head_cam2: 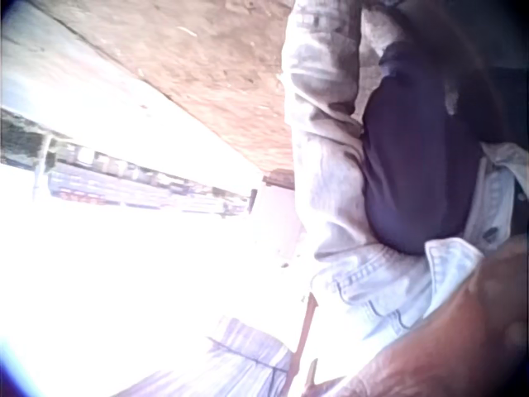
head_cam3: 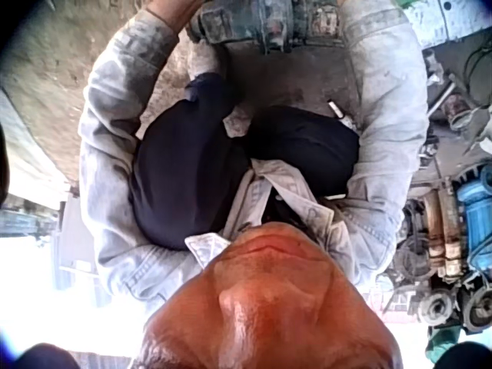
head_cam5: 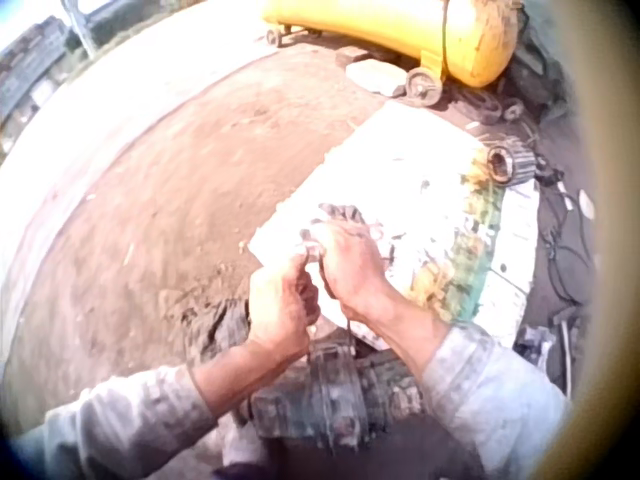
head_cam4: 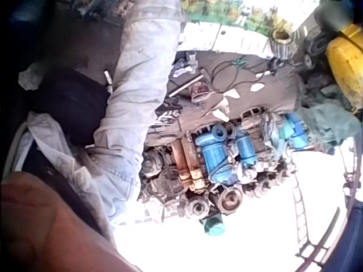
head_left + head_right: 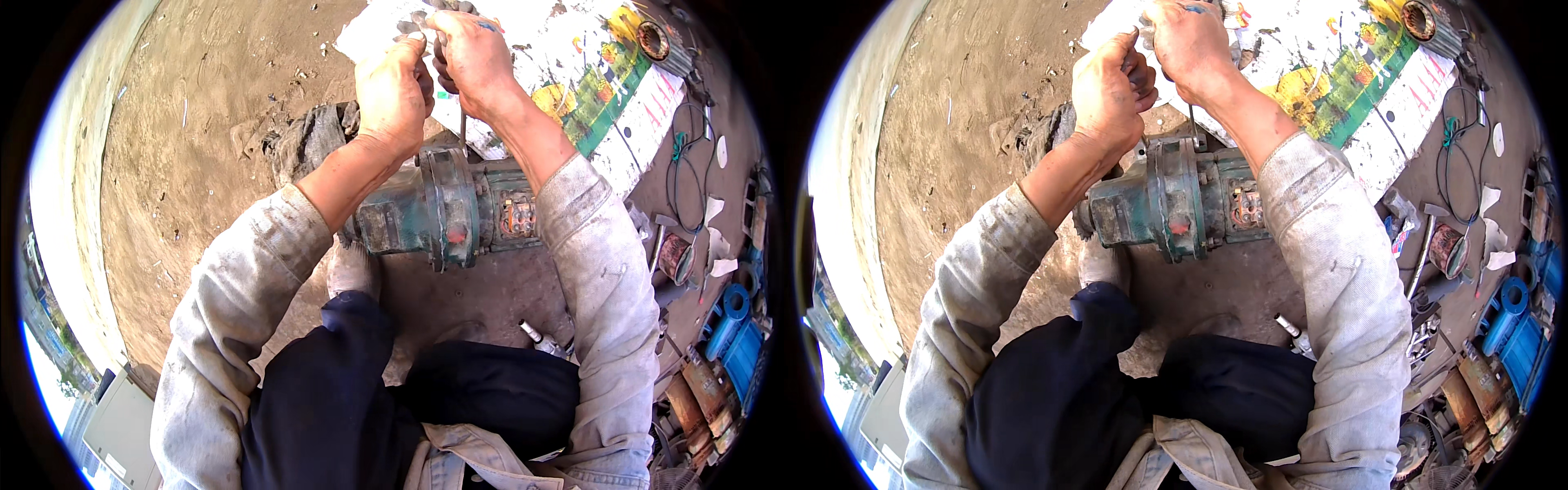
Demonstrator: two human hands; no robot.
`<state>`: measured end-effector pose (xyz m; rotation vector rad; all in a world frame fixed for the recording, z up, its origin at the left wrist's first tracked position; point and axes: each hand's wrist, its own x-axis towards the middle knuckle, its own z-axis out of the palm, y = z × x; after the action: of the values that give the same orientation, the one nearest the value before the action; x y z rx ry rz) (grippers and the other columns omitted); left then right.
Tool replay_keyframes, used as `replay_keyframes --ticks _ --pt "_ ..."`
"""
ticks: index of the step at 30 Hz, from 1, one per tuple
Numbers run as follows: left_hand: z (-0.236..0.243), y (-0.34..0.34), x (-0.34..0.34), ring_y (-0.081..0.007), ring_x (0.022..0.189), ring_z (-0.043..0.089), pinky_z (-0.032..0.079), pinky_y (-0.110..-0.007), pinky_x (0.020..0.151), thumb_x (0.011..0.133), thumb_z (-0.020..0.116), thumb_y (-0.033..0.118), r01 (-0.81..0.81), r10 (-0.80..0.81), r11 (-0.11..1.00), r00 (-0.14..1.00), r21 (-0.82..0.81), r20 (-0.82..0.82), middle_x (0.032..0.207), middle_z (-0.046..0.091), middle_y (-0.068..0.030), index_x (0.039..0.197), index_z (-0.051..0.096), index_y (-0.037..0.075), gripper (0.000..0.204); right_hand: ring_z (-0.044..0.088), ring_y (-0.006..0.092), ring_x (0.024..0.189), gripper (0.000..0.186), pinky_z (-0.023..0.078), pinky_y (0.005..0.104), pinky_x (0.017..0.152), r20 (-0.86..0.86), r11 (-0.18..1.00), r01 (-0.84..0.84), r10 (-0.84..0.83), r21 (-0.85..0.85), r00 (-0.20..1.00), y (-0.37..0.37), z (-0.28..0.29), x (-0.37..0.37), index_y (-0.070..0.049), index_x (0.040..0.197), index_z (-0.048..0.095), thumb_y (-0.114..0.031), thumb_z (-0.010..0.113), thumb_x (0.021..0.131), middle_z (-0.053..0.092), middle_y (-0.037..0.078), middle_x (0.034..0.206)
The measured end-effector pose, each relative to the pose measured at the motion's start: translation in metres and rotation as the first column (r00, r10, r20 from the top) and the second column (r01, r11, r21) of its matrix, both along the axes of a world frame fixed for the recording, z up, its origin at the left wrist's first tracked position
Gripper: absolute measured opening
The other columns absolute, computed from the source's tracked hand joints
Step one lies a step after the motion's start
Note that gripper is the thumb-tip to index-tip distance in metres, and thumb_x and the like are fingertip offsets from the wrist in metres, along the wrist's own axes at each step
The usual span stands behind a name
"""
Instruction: The person sits on the ground and uses a cordless impact driver and wrench to remove bolts from a green electric motor. They then wipe the motor housing with a cloth and apply a substance from a tube onto the motor surface.
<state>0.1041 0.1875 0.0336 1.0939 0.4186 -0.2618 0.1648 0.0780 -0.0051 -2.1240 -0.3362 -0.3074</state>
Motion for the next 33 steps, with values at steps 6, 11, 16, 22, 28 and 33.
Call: replay_keyframes --ticks 6,11,16,22,28,33 --pt "-0.002 0.002 0.002 -0.0104 0.047 0.031 0.022 -0.027 0.044 0.099 0.057 0.023 0.018 -0.019 0.998 1.0 -0.054 -0.01 0.057 0.036 0.0024 0.068 0.038 0.013 0.037 0.063 0.0305 0.076 0.028 0.047 0.0449 0.07 -0.225 0.982 0.158 -0.132 0.102 0.965 0.007 0.003 0.002 -0.001 0.073 0.063 -0.018 0.049 0.091 0.066 0.018 0.077" --pt "-0.001 0.005 0.0 -0.0099 0.047 0.028 0.02 -0.028 0.043 0.101 0.054 0.025 0.035 -0.038 0.999 0.997 -0.038 -0.069 0.056 0.03 0.0037 0.067 0.037 0.014 0.04 0.043 0.0093 0.05 0.022 0.032 0.0336 0.046 -0.549 0.731 0.352 0.037 0.584 0.835 0.008 -0.002 -0.016 -0.005 0.071 0.062 -0.018 0.06 0.09 0.052 0.0 0.06" --pt "0.001 0.003 0.001 -0.0099 0.047 0.027 0.02 -0.028 0.043 0.1 0.057 0.022 0.071 -0.071 0.993 0.997 -0.091 0.005 0.056 0.03 0.0036 0.067 0.036 0.014 0.039 0.048 0.0194 0.059 0.035 0.038 0.0404 0.055 -0.326 0.915 0.115 0.018 0.385 0.945 0.007 0.012 0.002 0.002 0.061 0.054 -0.022 0.052 0.087 0.054 0.01 0.06" --pt "-0.005 0.019 -0.004 -0.0101 0.046 0.026 0.021 -0.028 0.042 0.103 0.051 0.027 0.062 -0.066 0.994 0.997 -0.084 -0.047 0.055 0.028 0.0033 0.067 0.034 0.016 0.042 0.04 0.0105 0.052 0.025 0.032 0.0347 0.047 -0.595 0.796 0.384 -0.038 0.468 0.803 0.028 0.0 -0.014 -0.003 0.069 0.06 -0.018 0.062 0.088 0.05 -0.001 0.058" --pt "-0.003 0.006 -0.01 -0.0123 0.051 0.026 0.023 -0.028 0.046 0.107 0.048 0.04 -0.023 0.02 0.998 0.998 -0.05 -0.056 0.059 0.027 0.0024 0.072 0.035 0.014 0.046 0.049 0.0119 0.051 0.033 0.04 0.0328 0.047 -0.634 0.824 0.331 0.043 0.46 0.772 0.005 0.04 -0.011 -0.002 0.072 0.06 -0.026 0.066 0.094 0.056 0.004 0.064" --pt "0.006 0.057 0.019 -0.0132 0.054 0.029 0.027 -0.03 0.05 0.106 0.052 0.045 -0.231 0.227 0.971 0.972 -0.055 -0.061 0.061 0.031 0.0024 0.072 0.038 0.015 0.046 0.045 0.013 0.05 0.028 0.035 0.032 0.046 -0.256 0.746 0.063 0.146 0.663 0.956 -0.03 0.179 -0.032 -0.006 0.079 0.06 -0.028 0.062 0.095 0.053 0.0 0.062"
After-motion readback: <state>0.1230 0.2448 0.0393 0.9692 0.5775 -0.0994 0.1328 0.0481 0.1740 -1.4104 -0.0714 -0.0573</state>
